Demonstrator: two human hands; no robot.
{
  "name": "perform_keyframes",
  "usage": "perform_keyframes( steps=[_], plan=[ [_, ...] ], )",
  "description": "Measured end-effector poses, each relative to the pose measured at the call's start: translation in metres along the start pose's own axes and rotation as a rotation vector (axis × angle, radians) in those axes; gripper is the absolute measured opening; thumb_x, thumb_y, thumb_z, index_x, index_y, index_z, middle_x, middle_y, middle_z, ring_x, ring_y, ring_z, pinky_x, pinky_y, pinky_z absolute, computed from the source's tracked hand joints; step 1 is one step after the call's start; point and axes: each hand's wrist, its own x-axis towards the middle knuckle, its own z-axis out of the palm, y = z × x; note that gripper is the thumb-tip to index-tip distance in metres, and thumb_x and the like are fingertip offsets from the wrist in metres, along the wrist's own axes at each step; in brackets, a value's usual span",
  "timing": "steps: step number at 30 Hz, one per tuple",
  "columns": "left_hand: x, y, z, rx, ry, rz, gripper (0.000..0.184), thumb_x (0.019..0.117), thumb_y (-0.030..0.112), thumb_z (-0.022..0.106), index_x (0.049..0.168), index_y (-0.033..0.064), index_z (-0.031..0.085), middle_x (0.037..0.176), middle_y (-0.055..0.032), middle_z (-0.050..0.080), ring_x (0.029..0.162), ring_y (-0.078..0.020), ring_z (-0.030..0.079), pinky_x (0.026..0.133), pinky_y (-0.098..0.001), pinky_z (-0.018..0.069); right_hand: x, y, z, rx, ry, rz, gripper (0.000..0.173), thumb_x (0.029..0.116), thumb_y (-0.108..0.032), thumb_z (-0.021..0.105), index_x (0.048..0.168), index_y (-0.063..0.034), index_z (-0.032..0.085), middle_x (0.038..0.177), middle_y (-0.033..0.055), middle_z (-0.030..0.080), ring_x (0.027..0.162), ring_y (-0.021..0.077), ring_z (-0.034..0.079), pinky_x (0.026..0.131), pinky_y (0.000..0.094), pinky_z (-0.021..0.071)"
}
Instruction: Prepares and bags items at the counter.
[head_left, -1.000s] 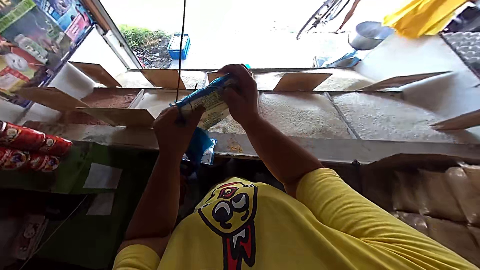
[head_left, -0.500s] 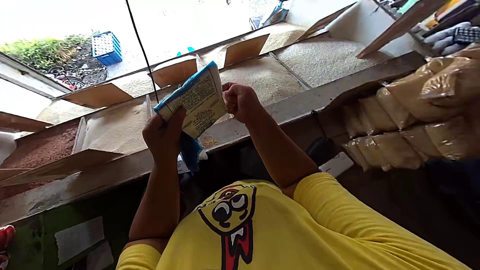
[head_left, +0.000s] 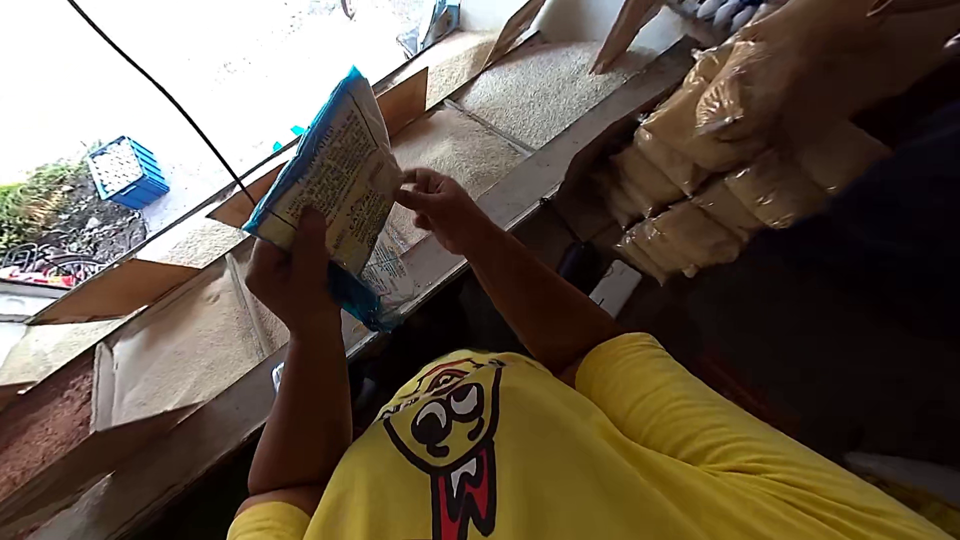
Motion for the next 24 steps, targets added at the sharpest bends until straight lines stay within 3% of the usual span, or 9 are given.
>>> perform_keyframes(
  steps=[2, 3, 5, 7, 11, 14, 19, 22, 24],
  plan=[
    [0.001, -0.002, 0.009, 0.007, -0.023, -0.024, 0.006, 0.0989, 0.017, 0.067, 0.103, 0.0133, 0.07, 0.093, 0.0107, 0.074, 0.084, -0.0025, 0.071, 0.076, -0.0254, 0.0619, 0.003, 0.001, -0.003, 0.048, 0.042, 0.105, 0.011, 0.1047, -0.021, 0.057, 0.102, -0.0105, 0.06, 0.07, -0.0072, 0.049, 0.053, 0.0012, 0.042, 0.05, 0.0189, 0.0386],
    [0.001, -0.005, 0.015, 0.014, -0.035, -0.009, 0.008, 0.0979, 0.017, 0.068, 0.103, 0.0114, 0.07, 0.094, 0.0105, 0.074, 0.085, -0.002, 0.071, 0.077, -0.025, 0.0613, 0.004, 0.001, -0.006, 0.048, 0.069, 0.126, 0.016, 0.1045, -0.023, 0.057, 0.093, -0.0117, 0.059, 0.063, -0.0085, 0.043, 0.049, 0.0013, 0.038, 0.047, 0.0194, 0.0356],
    [-0.002, -0.01, 0.028, 0.052, -0.054, 0.027, 0.012, 0.0946, 0.017, 0.07, 0.098, 0.0052, 0.071, 0.091, 0.0085, 0.073, 0.085, -0.0006, 0.07, 0.078, -0.0232, 0.0601, 0.003, 0.0, -0.012, -0.031, 0.135, 0.158, 0.025, 0.1033, -0.031, 0.059, 0.093, -0.0087, 0.062, 0.06, -0.0063, 0.04, 0.046, 0.0022, 0.034, 0.045, 0.0199, 0.0325],
    [-0.007, -0.011, 0.037, 0.108, -0.05, 0.045, 0.013, 0.0917, 0.015, 0.071, 0.091, 0.002, 0.072, 0.087, 0.0066, 0.073, 0.083, 0.001, 0.069, 0.078, -0.0214, 0.0587, 0.006, -0.006, -0.018, -0.122, 0.159, 0.18, 0.028, 0.1049, -0.029, 0.059, 0.099, -0.0033, 0.066, 0.068, -0.0024, 0.046, 0.052, 0.0047, 0.038, 0.05, 0.0232, 0.036],
    [-0.011, -0.007, 0.043, 0.041, -0.011, 0.041, 0.007, 0.0928, 0.01, 0.069, 0.094, 0.0042, 0.072, 0.088, 0.0079, 0.074, 0.083, -0.001, 0.07, 0.077, -0.0222, 0.0603, 0.019, 0.001, -0.035, -0.226, 0.171, 0.126, 0.03, 0.106, -0.023, 0.055, 0.081, -0.0069, 0.056, 0.06, -0.0022, 0.041, 0.049, 0.0072, 0.035, 0.049, 0.0263, 0.0324],
    [-0.013, 0.003, 0.037, -0.034, 0.051, -0.027, 0.006, 0.0954, 0.005, 0.064, 0.1, 0.0055, 0.069, 0.089, 0.0089, 0.075, 0.082, -0.0031, 0.073, 0.076, -0.0245, 0.0631, 0.024, 0.016, -0.043, 0.005, 0.199, 0.168, 0.024, 0.1092, -0.019, 0.043, 0.097, -0.0055, 0.058, 0.062, -0.0059, 0.037, 0.047, 0.003, 0.032, 0.046, 0.0181, 0.0312],
    [-0.022, 0.031, 0.015, 0.077, 0.235, -0.064, 0.008, 0.0963, 0.001, 0.058, 0.101, 0.0025, 0.064, 0.087, 0.0129, 0.072, 0.082, 0.0033, 0.07, 0.077, -0.0195, 0.0608, 0.024, 0.045, -0.026, -0.011, 0.2, 0.279, 0.026, 0.1119, -0.022, 0.038, 0.105, -0.005, 0.057, 0.07, -0.0028, 0.04, 0.053, 0.006, 0.037, 0.051, 0.0212, 0.0362],
    [-0.034, 0.028, -0.01, 0.127, 0.363, 0.0, 0.013, 0.1004, 0.003, 0.052, 0.108, -0.005, 0.059, 0.094, 0.0106, 0.068, 0.091, 0.0059, 0.066, 0.084, -0.0188, 0.0568, 0.01, 0.071, 0.004, -0.19, -0.047, 0.305, 0.032, 0.1111, -0.021, 0.037, 0.119, 0.0026, 0.059, 0.083, 0.0044, 0.049, 0.066, 0.0115, 0.045, 0.062, 0.0302, 0.0437],
    [-0.042, 0.035, -0.025, 0.255, 0.483, -0.038, 0.022, 0.1028, 0.004, 0.048, 0.116, -0.0132, 0.053, 0.099, 0.0039, 0.063, 0.094, 0.0074, 0.061, 0.086, -0.0161, 0.0527, -0.012, 0.092, 0.035, -0.31, -0.339, 0.315, 0.033, 0.1101, -0.021, 0.038, 0.111, 0.0036, 0.06, 0.079, 0.0049, 0.051, 0.065, 0.0111, 0.048, 0.062, 0.0309, 0.0449]
  ],
)
